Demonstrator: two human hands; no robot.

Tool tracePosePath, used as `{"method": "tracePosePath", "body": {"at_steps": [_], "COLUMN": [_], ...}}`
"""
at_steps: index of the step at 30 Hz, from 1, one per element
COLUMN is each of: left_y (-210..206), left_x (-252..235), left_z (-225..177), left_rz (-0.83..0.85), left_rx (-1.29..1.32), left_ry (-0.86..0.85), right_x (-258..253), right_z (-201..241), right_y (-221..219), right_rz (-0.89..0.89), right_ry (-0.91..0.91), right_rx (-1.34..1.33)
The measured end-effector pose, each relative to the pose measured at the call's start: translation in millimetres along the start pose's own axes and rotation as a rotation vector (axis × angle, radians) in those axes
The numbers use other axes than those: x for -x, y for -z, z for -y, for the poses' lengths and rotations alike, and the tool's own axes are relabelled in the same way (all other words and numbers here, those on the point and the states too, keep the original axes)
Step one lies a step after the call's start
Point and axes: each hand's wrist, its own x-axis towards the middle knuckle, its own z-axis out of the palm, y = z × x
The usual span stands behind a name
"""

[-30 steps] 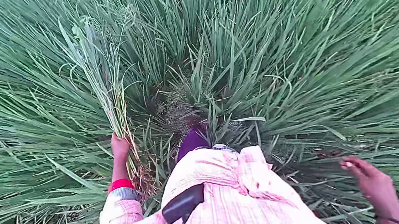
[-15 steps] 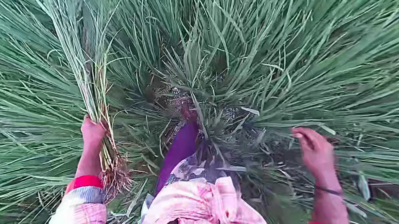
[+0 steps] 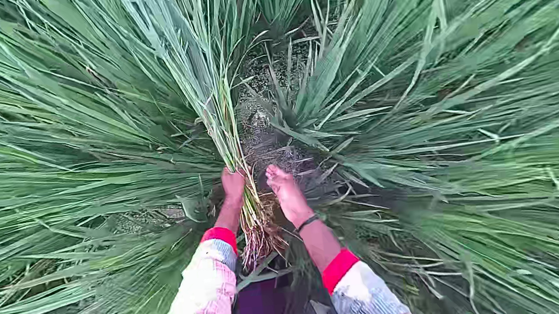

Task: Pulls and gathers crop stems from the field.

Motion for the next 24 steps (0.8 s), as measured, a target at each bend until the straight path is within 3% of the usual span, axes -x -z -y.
{"method": "tracePosePath", "body": {"at_steps": [3, 5, 8, 10, 12, 14, 15, 16, 18, 20, 22, 24], "left_y": [-11, -4, 27, 60, 91, 109, 113, 115, 119, 123, 123, 121], "left_x": [-84, -151, -237, -278, -298, -308, -308, -307, -311, -319, -324, -323], "left_z": [63, 96, 137, 160, 175, 184, 188, 193, 202, 211, 214, 214], "left_rz": [0.019, 0.025, -0.001, -0.012, 0.013, 0.018, -0.002, -0.023, -0.026, -0.01, 0.018, -0.004], "left_rx": [0.103, 0.14, 0.077, -0.024, -0.17, -0.314, -0.351, -0.357, -0.24, -0.152, -0.142, -0.159], "left_ry": [0.051, 0.047, -0.003, -0.064, -0.091, -0.098, -0.102, -0.101, -0.101, -0.147, -0.17, -0.157], "right_x": [-113, -187, -272, -313, -340, -359, -377, -407, -460, -465, -462, -460], "right_z": [-56, -106, -163, -192, -210, -198, -209, -237, -255, -250, -254, -266], "right_y": [-17, -11, 21, 49, 70, 66, 73, 91, 110, 104, 109, 114], "right_rz": [-0.256, -0.28, -0.02, 0.144, 0.086, 0.04, -0.002, -0.038, 0.089, 0.008, -0.137, -0.193], "right_ry": [-0.047, -0.078, -0.189, -0.145, -0.066, -0.268, -0.176, 0.145, 0.416, 0.238, 0.195, 0.146], "right_rx": [0.051, 0.261, 0.902, 1.284, 1.396, 1.455, 1.492, 1.555, 1.867, 1.862, 1.582, 1.55]}}
